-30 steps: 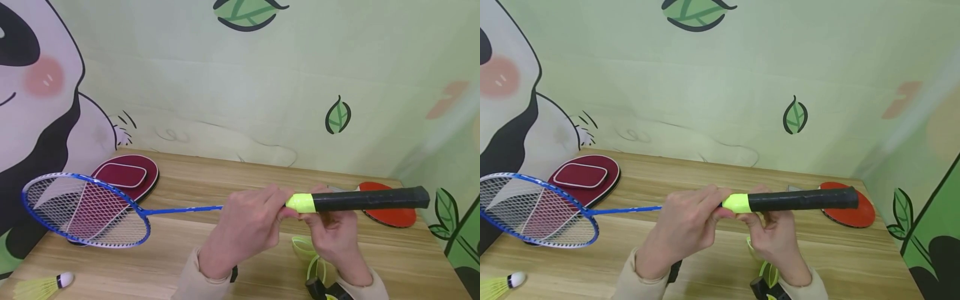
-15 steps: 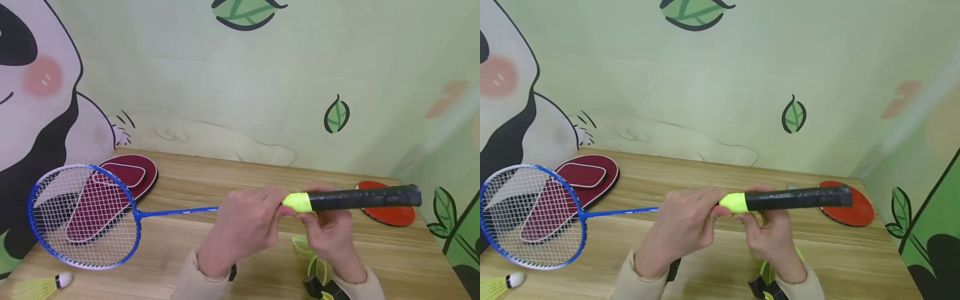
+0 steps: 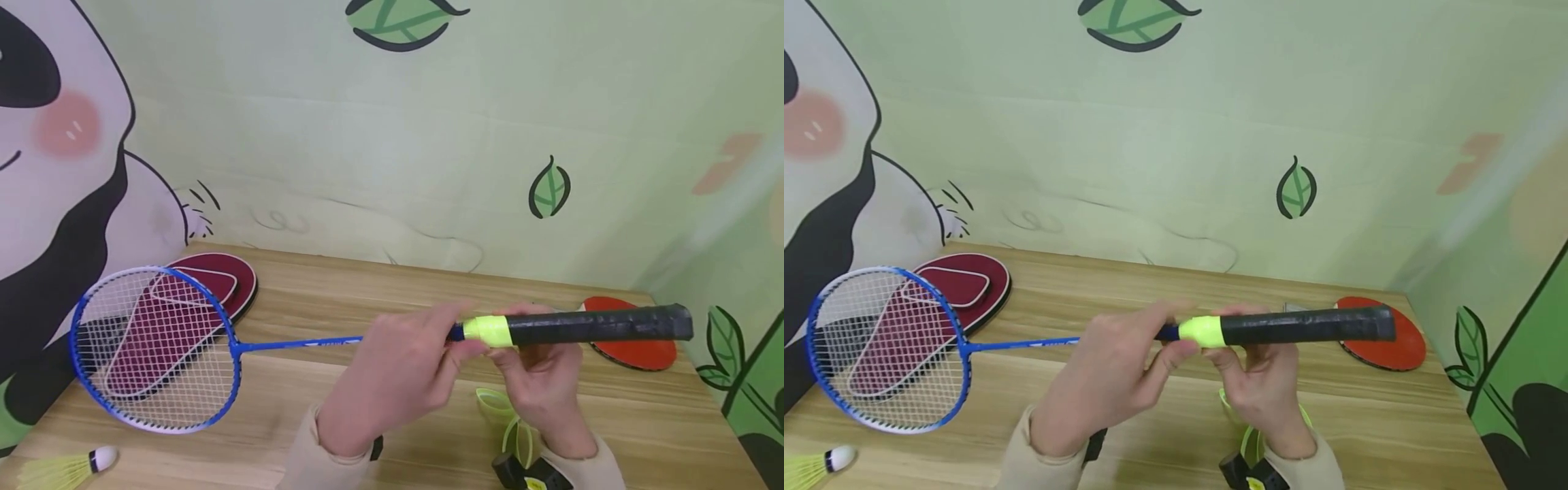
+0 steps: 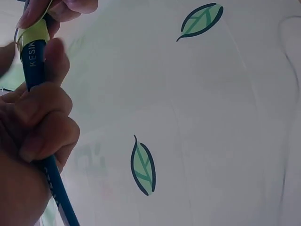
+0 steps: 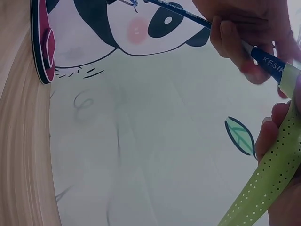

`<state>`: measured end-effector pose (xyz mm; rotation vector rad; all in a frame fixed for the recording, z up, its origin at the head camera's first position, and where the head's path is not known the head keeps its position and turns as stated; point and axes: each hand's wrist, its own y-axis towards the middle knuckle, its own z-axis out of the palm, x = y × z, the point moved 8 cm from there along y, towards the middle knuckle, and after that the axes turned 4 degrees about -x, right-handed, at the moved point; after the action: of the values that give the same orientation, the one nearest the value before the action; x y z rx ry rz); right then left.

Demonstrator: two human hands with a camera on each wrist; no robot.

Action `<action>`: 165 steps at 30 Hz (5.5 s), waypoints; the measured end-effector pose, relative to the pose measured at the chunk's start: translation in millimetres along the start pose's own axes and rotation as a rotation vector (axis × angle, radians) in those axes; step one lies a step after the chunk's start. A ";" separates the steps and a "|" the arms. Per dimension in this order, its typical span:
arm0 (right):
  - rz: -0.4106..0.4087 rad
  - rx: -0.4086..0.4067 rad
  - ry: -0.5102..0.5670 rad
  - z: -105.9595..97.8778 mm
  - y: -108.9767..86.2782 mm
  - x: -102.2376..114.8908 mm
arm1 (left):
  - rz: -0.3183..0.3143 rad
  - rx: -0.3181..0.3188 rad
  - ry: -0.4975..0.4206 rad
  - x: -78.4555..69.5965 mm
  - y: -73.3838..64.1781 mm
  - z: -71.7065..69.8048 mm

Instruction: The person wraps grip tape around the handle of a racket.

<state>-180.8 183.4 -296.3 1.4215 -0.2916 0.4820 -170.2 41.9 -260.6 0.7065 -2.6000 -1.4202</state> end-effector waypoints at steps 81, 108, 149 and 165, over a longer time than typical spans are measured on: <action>0.009 0.115 -0.051 6.5 6.8 4.9 | 0.104 -0.103 0.121 -2.8 -1.1 -5.6; -0.080 0.109 -0.036 6.6 15.4 16.2 | 0.112 -0.152 0.054 -3.7 -2.3 -4.2; 0.084 0.106 -0.038 -11.8 7.2 3.8 | 0.142 -0.149 0.058 -6.2 0.1 -2.0; 0.105 0.196 0.009 -4.0 8.0 5.7 | 0.132 -0.112 0.038 -3.5 -1.8 0.3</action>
<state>-180.0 188.8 -287.2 1.5997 -0.3196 0.6160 -166.6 42.9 -261.7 0.5328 -2.4653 -1.4828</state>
